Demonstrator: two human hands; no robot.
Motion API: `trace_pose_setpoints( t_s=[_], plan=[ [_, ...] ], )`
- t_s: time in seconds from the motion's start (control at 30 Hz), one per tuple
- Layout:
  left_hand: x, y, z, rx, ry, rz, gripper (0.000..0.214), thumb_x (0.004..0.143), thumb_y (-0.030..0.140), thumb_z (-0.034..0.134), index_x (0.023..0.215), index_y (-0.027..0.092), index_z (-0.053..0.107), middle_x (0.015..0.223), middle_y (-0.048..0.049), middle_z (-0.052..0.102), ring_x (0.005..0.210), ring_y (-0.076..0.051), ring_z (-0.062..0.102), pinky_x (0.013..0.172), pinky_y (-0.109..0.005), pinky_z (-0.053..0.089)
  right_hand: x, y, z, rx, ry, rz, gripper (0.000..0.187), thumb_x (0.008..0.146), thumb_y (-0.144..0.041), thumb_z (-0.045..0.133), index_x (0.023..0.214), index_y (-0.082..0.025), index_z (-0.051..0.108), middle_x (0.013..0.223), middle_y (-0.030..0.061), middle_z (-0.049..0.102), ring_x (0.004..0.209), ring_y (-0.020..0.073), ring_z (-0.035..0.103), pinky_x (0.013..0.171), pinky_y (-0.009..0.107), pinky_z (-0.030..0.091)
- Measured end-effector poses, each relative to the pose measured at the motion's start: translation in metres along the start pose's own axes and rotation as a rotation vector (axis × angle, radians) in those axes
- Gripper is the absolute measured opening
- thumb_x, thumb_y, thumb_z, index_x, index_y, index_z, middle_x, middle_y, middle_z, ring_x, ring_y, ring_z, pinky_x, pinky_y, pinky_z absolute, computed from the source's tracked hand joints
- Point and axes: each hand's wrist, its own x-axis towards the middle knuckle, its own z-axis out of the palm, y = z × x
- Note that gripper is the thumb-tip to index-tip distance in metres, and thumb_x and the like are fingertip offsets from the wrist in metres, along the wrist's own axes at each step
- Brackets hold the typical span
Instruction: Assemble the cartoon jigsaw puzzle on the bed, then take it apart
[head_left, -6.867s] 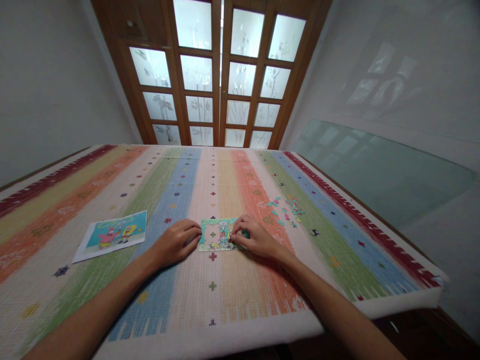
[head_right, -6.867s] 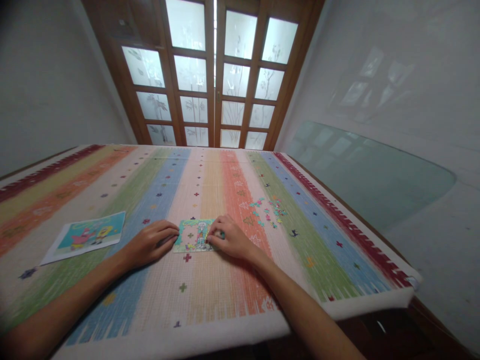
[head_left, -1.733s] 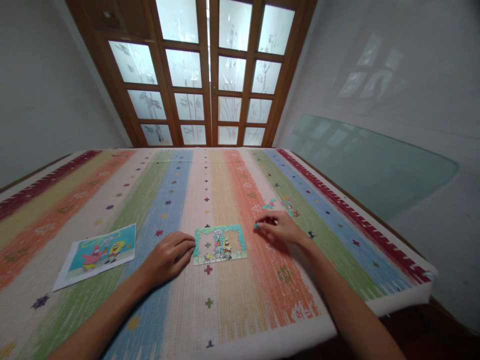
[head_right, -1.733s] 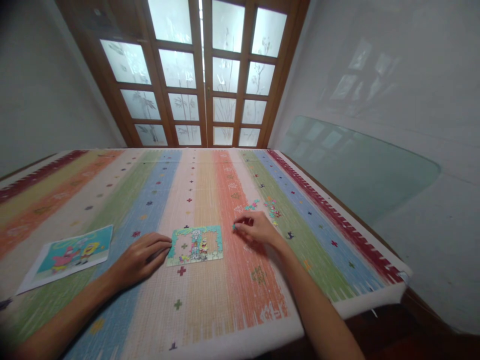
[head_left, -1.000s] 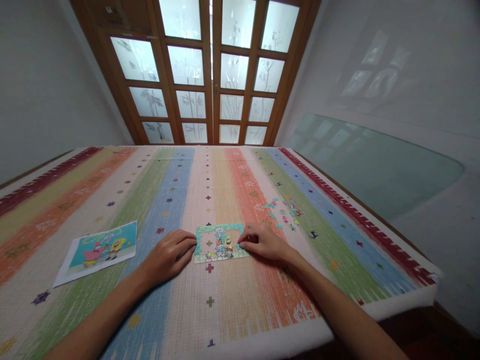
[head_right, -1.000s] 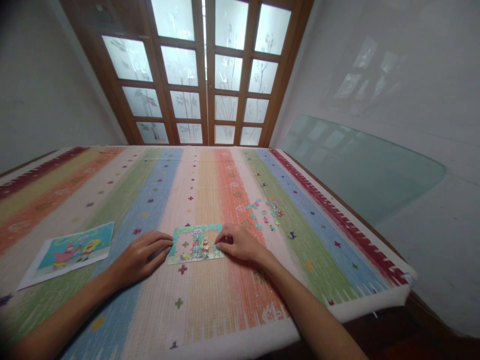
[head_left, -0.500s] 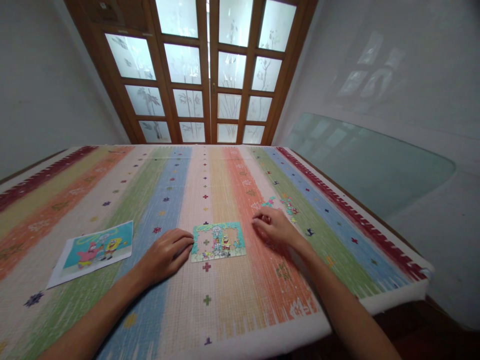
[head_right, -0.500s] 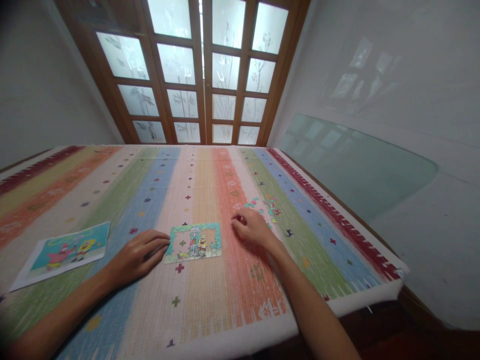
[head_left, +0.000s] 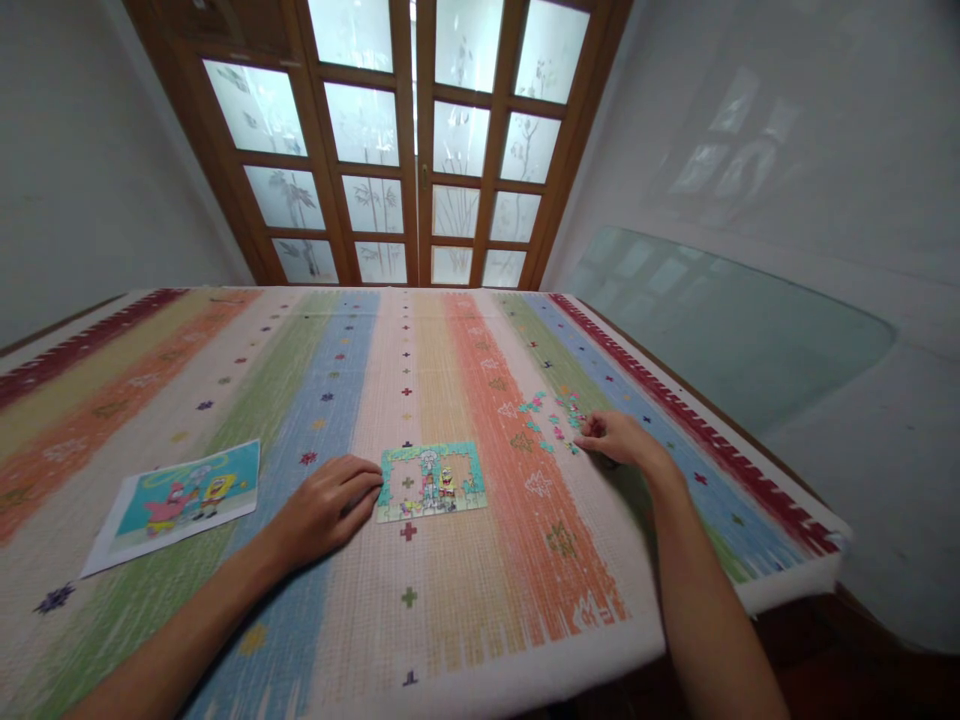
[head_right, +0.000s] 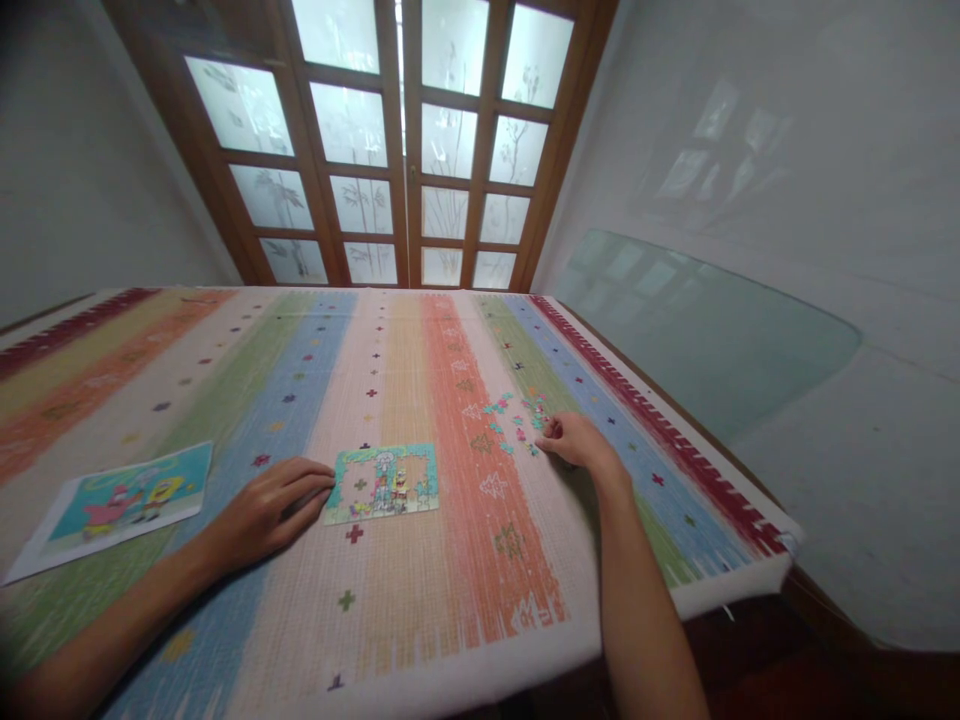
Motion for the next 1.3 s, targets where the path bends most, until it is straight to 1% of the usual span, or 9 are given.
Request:
trace_pose_setpoints(
  t_s=[0.13,0.23,0.37,0.5,0.63,0.8,0.97,1.17,1.3],
  plan=[
    [0.0,0.001,-0.001,-0.005,-0.009,-0.01,0.02,0.103,0.021,0.049,0.105,0.016,0.069,0.102,-0.009,0.07,0.09,-0.021,0.067,0.082,-0.035,0.055,0.003,0.002,0.003,0.083,-0.013,-0.02,0.017,0.07,-0.025,0.074,0.066,-0.021,0.058,0.063,0.0007,0.065,0.061,0.0164,0.058,0.058,0.027,0.04],
    [-0.001,0.0,-0.001,-0.001,-0.012,-0.015,0.02,0.104,0.021,0.048,0.106,0.016,0.068,0.102,-0.0089,0.07,0.09,-0.021,0.067,0.082,-0.035,0.055,0.004,-0.007,0.006,0.289,-0.004,-0.092,0.018,0.069,-0.03,0.074,0.068,-0.021,0.058,0.062,0.0005,0.063,0.059,0.016,0.057,0.057,0.027,0.042],
    [-0.002,-0.001,0.0,-0.004,-0.01,-0.008,0.02,0.103,0.02,0.049,0.105,0.016,0.068,0.102,-0.009,0.07,0.09,-0.021,0.067,0.082,-0.036,0.055,0.001,-0.042,0.015,0.667,0.042,-0.263,0.026,0.072,-0.041,0.075,0.085,-0.021,0.064,0.074,0.0021,0.067,0.063,0.016,0.06,0.06,0.029,0.047],
    [-0.002,0.0,0.0,-0.01,0.001,-0.013,0.02,0.103,0.02,0.049,0.104,0.016,0.069,0.102,-0.009,0.07,0.09,-0.021,0.067,0.082,-0.035,0.054,-0.008,-0.086,0.035,0.847,-0.044,-0.359,0.024,0.077,-0.043,0.075,0.083,-0.021,0.066,0.073,0.0022,0.067,0.063,0.0159,0.061,0.063,0.031,0.05],
    [-0.001,0.0,0.001,-0.018,-0.006,-0.023,0.02,0.102,0.02,0.05,0.104,0.017,0.069,0.101,-0.0085,0.07,0.09,-0.021,0.067,0.082,-0.035,0.054,-0.016,-0.113,0.06,0.863,-0.187,-0.392,0.018,0.079,-0.037,0.075,0.087,-0.02,0.072,0.081,0.0058,0.072,0.072,0.0184,0.067,0.069,0.034,0.054],
    [-0.001,0.0,0.002,-0.01,-0.006,-0.013,0.019,0.102,0.019,0.05,0.105,0.017,0.068,0.102,-0.0091,0.07,0.09,-0.022,0.066,0.081,-0.036,0.055,-0.022,-0.125,0.081,0.882,-0.267,-0.347,0.013,0.079,-0.03,0.075,0.088,-0.02,0.076,0.086,0.0074,0.076,0.08,0.0205,0.07,0.078,0.038,0.056],
    [-0.002,0.0,0.001,-0.024,-0.013,-0.028,0.019,0.102,0.019,0.05,0.106,0.017,0.068,0.102,-0.0088,0.07,0.09,-0.021,0.066,0.082,-0.035,0.055,-0.025,-0.129,0.087,0.881,-0.289,-0.36,0.012,0.077,-0.025,0.075,0.087,-0.019,0.077,0.087,0.0076,0.077,0.081,0.0208,0.071,0.082,0.039,0.056],
    [-0.001,0.0,0.001,-0.028,-0.023,-0.042,0.019,0.102,0.02,0.05,0.106,0.017,0.069,0.102,-0.0088,0.07,0.091,-0.021,0.066,0.083,-0.035,0.055,-0.027,-0.134,0.088,0.838,-0.288,-0.413,0.029,0.082,-0.022,0.068,0.109,-0.02,0.076,0.087,0.0064,0.075,0.078,0.0184,0.068,0.072,0.033,0.054],
    [-0.001,0.0,0.0,-0.026,-0.027,-0.043,0.02,0.102,0.02,0.05,0.105,0.017,0.069,0.102,-0.0089,0.07,0.09,-0.021,0.066,0.082,-0.035,0.055,-0.029,-0.136,0.088,0.838,-0.262,-0.397,0.019,0.078,-0.017,0.069,0.095,-0.02,0.078,0.094,0.007,0.077,0.083,0.0187,0.07,0.078,0.034,0.055]
  ],
)
